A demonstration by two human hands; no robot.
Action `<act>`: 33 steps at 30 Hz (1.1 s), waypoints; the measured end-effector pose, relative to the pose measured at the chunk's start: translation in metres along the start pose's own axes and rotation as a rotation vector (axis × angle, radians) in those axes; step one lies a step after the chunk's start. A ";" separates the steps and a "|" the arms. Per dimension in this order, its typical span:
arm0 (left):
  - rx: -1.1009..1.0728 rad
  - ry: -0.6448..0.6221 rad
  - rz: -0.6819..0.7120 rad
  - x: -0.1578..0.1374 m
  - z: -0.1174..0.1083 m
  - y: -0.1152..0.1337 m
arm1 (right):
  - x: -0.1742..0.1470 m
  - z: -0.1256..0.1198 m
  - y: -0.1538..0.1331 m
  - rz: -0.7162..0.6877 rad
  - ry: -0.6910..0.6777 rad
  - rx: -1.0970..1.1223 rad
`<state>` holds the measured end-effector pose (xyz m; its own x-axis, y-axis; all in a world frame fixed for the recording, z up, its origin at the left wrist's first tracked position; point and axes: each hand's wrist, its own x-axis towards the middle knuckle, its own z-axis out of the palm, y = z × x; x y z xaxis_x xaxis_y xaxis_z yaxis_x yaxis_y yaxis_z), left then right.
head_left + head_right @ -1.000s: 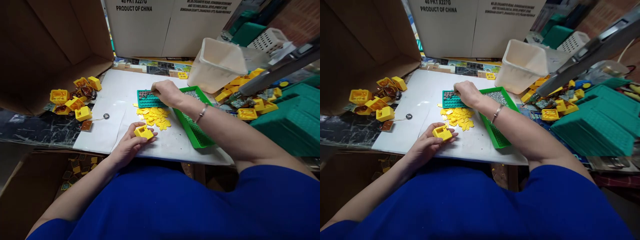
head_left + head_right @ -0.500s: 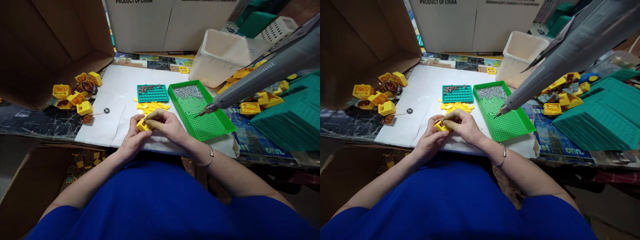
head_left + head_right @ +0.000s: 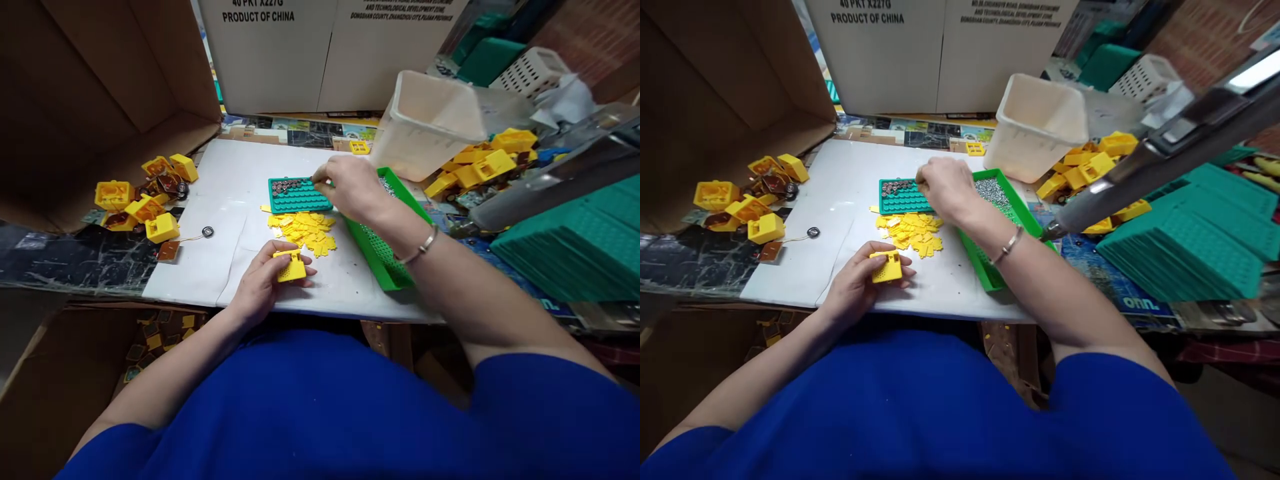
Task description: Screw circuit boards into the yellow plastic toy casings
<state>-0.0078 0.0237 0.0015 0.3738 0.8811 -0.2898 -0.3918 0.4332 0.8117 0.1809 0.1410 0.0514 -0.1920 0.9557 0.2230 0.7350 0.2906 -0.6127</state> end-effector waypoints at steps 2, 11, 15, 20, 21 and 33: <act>0.014 -0.003 0.008 0.000 -0.001 -0.001 | 0.028 0.004 0.015 0.033 0.034 -0.051; -0.019 0.010 0.038 0.004 -0.007 -0.008 | 0.049 0.021 0.026 0.040 -0.022 -0.026; -0.048 0.029 0.090 0.004 -0.006 -0.009 | 0.002 0.015 -0.004 0.027 -0.176 0.133; -0.002 -0.028 0.208 0.007 -0.009 -0.017 | -0.061 0.020 -0.029 0.000 -0.333 0.528; 0.034 -0.035 0.231 0.007 -0.011 -0.019 | -0.068 0.023 -0.030 -0.015 -0.318 0.522; 0.611 -0.014 0.414 -0.003 -0.015 -0.018 | -0.081 0.030 -0.035 0.054 -0.259 0.165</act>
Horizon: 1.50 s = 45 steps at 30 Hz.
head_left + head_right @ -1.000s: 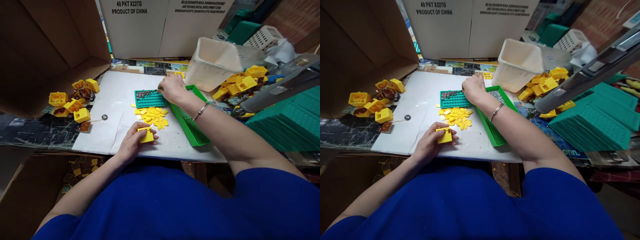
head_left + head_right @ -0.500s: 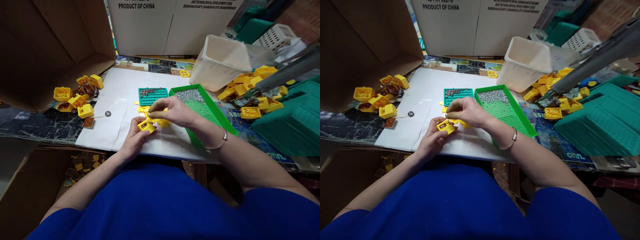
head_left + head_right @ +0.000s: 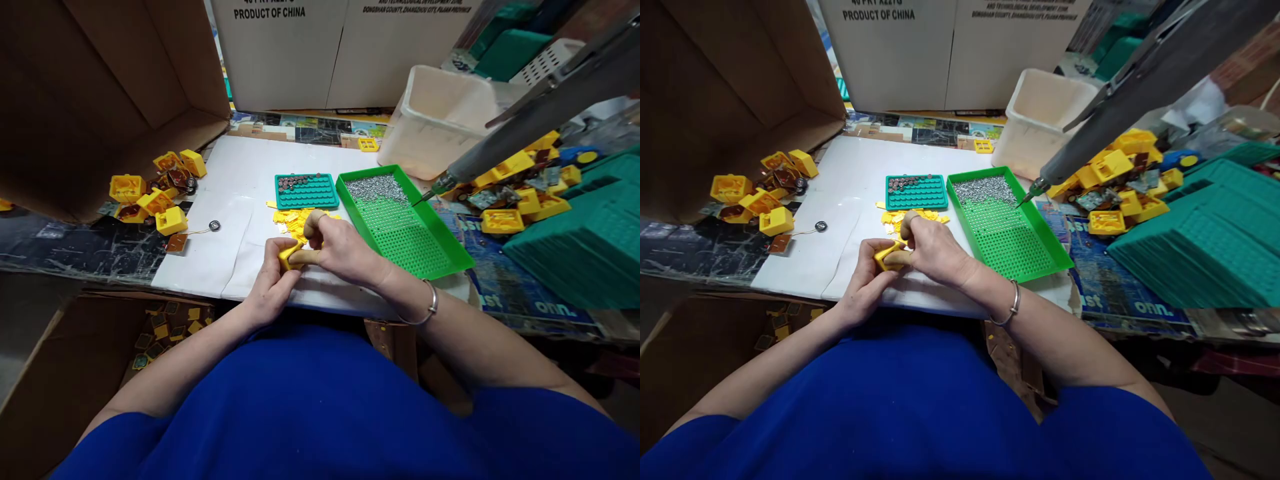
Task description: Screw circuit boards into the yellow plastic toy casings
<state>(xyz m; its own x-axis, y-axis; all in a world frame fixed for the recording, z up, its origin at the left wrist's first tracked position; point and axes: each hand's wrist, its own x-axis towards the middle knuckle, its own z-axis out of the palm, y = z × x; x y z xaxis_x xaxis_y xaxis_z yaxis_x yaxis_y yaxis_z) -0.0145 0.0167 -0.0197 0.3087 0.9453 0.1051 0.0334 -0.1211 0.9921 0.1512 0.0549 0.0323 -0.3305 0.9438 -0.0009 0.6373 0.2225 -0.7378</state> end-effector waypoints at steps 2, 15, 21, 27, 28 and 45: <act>-0.003 -0.092 -0.018 0.002 -0.001 0.003 | 0.003 -0.004 0.002 0.065 -0.100 -0.022; -0.442 0.012 -0.336 -0.011 -0.038 0.025 | -0.002 -0.045 0.037 -0.167 -0.027 -0.296; -0.529 0.015 -0.382 -0.015 -0.042 0.028 | 0.001 -0.032 0.035 -0.301 -0.269 -0.719; -0.576 -0.028 -0.340 -0.005 -0.027 0.026 | 0.007 -0.030 0.038 -0.374 -0.212 -0.635; -0.576 -0.031 -0.336 -0.004 -0.025 0.026 | 0.005 -0.030 0.038 -0.373 -0.155 -0.552; -0.627 -0.106 -0.352 0.008 0.002 0.027 | -0.044 0.010 0.028 -0.158 0.302 0.517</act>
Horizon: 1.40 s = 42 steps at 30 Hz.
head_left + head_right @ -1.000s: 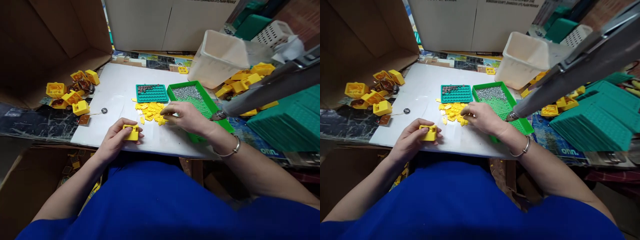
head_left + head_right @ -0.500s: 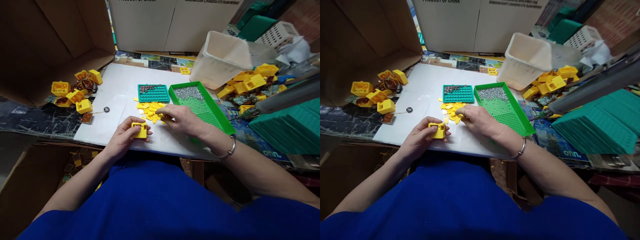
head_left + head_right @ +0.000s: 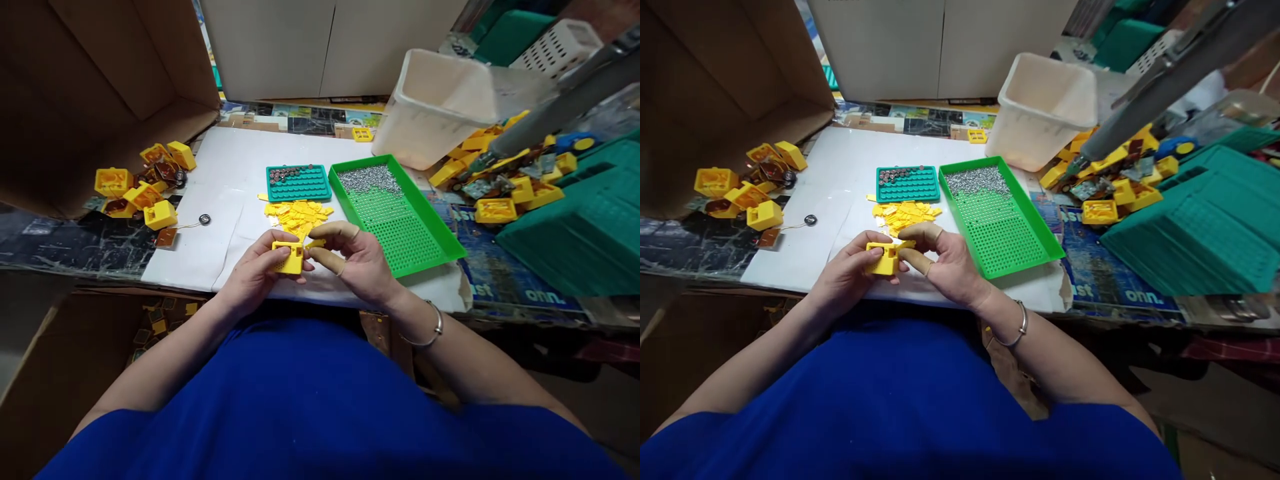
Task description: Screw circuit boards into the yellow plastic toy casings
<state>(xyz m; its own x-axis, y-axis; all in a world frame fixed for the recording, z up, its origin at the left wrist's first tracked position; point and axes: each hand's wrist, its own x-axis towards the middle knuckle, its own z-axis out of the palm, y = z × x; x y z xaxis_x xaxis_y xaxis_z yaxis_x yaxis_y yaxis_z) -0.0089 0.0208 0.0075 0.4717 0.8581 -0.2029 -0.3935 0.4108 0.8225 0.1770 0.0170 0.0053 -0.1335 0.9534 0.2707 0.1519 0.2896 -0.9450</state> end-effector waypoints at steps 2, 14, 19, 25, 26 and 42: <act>0.013 -0.004 0.012 0.000 0.001 0.000 | -0.003 0.000 0.002 -0.013 0.001 -0.035; 0.080 -0.023 0.041 0.000 0.005 -0.003 | -0.009 0.000 0.007 0.022 0.118 0.029; 0.108 -0.057 0.048 0.001 0.007 -0.003 | -0.006 -0.001 0.008 -0.122 0.099 -0.074; 0.304 -0.097 0.046 0.000 -0.003 -0.003 | 0.003 -0.013 -0.001 0.041 -0.160 -0.086; 0.334 -0.095 0.058 -0.001 -0.004 -0.002 | 0.004 -0.014 -0.001 0.096 -0.188 -0.050; 0.092 -0.135 -0.118 0.007 -0.010 0.007 | 0.003 -0.017 0.004 -0.785 -0.227 -0.667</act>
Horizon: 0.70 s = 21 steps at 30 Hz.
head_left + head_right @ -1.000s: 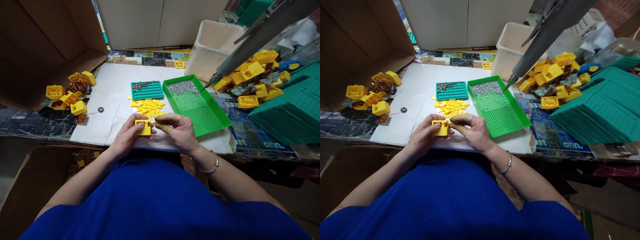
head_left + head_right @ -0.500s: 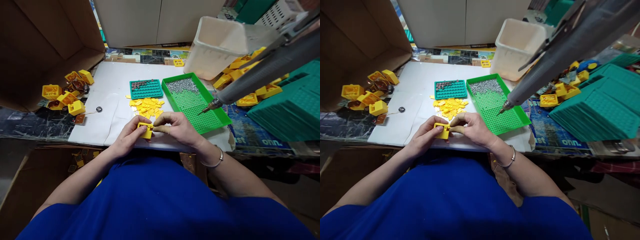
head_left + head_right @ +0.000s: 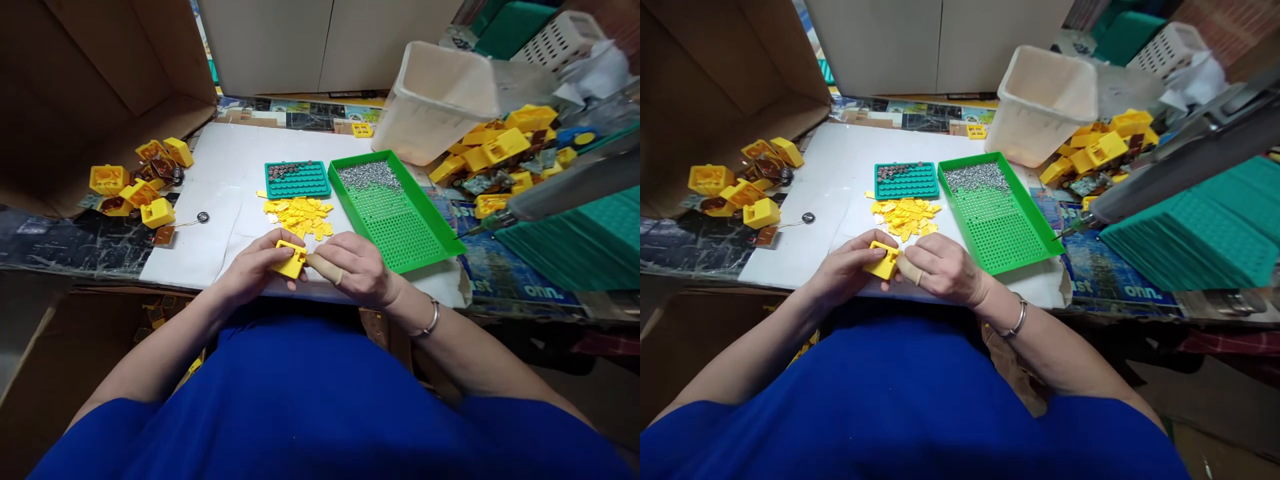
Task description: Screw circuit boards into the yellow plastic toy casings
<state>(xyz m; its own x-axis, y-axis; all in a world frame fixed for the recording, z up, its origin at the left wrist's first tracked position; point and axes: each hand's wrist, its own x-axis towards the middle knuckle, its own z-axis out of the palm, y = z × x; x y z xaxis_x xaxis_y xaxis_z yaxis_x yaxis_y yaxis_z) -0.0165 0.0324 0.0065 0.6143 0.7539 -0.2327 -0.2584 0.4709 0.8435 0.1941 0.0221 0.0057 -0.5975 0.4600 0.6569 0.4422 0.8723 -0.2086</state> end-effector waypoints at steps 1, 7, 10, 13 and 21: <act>-0.030 -0.019 -0.038 0.001 -0.001 0.001 | -0.001 -0.001 0.000 -0.010 -0.017 -0.032; 0.017 0.044 0.091 0.003 0.004 -0.008 | 0.003 0.000 -0.009 0.589 0.152 0.320; 0.161 0.026 0.187 0.001 0.010 -0.012 | 0.008 0.005 -0.015 0.779 0.196 0.562; 0.334 -0.004 0.279 0.001 0.014 -0.016 | 0.011 0.010 -0.019 0.832 0.204 0.625; 0.530 0.069 0.375 0.001 0.012 -0.026 | 0.007 0.022 -0.027 0.793 0.298 0.486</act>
<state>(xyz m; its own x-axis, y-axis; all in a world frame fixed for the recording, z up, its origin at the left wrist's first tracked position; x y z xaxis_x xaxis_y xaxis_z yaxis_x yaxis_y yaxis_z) 0.0000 0.0159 -0.0095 0.5000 0.8593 0.1079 -0.0324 -0.1060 0.9938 0.1632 0.0051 0.0000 -0.0227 0.9405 0.3391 0.2789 0.3317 -0.9012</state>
